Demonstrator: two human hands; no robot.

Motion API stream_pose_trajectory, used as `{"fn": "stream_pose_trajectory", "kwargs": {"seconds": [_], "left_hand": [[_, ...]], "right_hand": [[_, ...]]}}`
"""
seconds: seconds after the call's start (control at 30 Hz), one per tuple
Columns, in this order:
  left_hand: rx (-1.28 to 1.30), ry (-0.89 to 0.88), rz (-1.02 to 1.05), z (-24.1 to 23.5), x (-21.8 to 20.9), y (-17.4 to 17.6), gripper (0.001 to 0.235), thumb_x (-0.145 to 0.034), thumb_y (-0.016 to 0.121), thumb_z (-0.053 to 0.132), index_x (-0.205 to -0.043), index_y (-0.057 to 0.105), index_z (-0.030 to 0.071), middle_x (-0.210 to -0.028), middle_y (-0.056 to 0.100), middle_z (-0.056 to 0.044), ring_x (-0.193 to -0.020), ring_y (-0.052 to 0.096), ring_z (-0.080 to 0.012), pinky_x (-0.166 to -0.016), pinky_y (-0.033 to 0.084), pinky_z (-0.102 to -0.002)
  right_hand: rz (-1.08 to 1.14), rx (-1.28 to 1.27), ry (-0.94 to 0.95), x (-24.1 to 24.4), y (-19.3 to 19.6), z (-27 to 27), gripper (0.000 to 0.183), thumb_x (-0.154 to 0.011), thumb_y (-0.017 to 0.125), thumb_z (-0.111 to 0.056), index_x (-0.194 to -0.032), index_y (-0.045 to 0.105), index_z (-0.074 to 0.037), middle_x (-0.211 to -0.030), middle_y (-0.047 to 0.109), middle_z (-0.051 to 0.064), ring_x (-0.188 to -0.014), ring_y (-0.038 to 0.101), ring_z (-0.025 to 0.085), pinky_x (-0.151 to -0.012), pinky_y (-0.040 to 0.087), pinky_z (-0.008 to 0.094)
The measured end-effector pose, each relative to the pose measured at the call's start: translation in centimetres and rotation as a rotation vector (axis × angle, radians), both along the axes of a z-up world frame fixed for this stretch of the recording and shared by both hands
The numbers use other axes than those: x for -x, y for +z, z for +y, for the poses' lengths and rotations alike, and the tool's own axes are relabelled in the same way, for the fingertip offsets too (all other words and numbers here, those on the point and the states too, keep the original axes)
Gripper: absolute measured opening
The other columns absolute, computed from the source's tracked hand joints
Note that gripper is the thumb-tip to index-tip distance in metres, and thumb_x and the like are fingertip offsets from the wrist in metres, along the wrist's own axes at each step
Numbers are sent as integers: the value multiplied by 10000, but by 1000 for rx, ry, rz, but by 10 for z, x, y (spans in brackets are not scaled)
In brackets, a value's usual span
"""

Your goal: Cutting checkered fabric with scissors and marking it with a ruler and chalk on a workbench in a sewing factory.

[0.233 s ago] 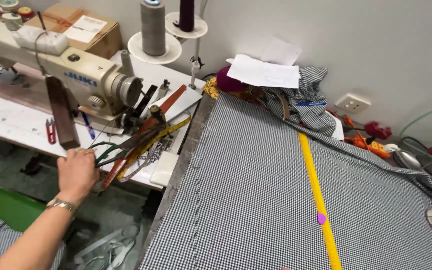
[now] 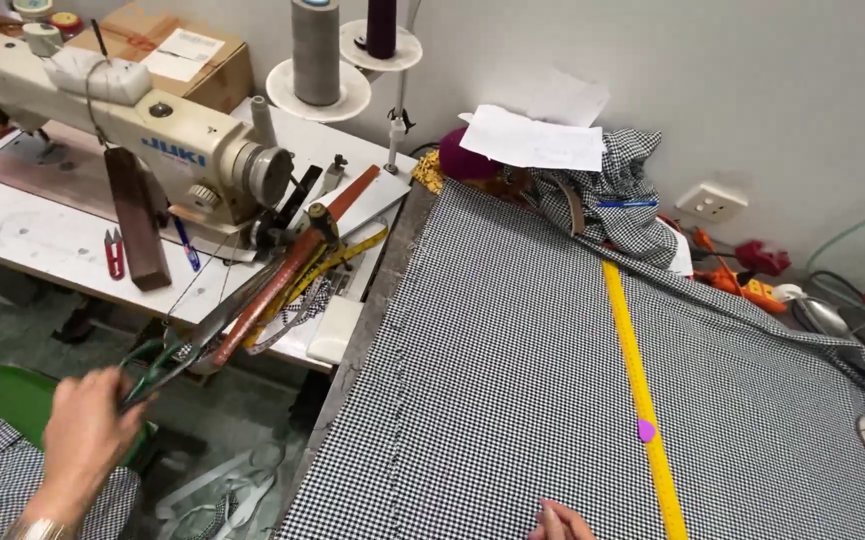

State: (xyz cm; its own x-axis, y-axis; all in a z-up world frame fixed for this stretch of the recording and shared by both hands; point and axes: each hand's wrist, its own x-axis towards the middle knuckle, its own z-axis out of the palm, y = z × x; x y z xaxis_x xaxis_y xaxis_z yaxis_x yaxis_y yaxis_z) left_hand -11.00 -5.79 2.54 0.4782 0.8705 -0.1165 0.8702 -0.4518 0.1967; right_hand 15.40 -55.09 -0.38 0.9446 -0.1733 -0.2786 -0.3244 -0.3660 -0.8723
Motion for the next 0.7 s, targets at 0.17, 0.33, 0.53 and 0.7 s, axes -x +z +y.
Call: {"fn": "stream_pose_trajectory", "kwargs": {"seconds": [0.17, 0.33, 0.53, 0.7], "left_hand": [[145, 132, -88, -33, 73, -61, 326, -675, 783, 500, -788, 713, 202, -656, 671, -6, -658, 623, -163, -612, 475, -315], [340, 272, -644, -149, 41, -46, 299, -620, 882, 115, -898, 779, 74, -800, 713, -75, -799, 626, -149, -822, 468, -238], [847, 583, -730, -259, -50, 24, 470, -679, 835, 96, -1123, 697, 25, -921, 744, -117, -700, 653, -207, -643, 547, -328], [1401, 233, -849, -300, -95, 70, 125, -892, 682, 82, -871, 609, -18, -648, 577, -152, -427, 532, -196, -369, 506, -306]], "right_hand": [[-59, -56, 367, -1, 60, 50, 318, -836, 666, -149, -663, 794, 85, -477, 641, 139, -427, 554, 195, -595, 497, 307], [-120, -157, 763, -2, 91, 93, 275, -861, 613, -186, -738, 805, -31, -736, 729, 49, -749, 663, 156, -726, 539, 294], [-12, -368, 1129, 5, 108, 112, 312, -932, 502, -219, -1150, 662, -64, -1168, 689, 87, -1119, 644, 205, -991, 505, 330], [245, -666, 1255, 9, 123, 104, 546, -919, 545, -377, -1338, 484, -33, -1322, 580, 154, -1207, 595, 303, -1017, 508, 457]]}}
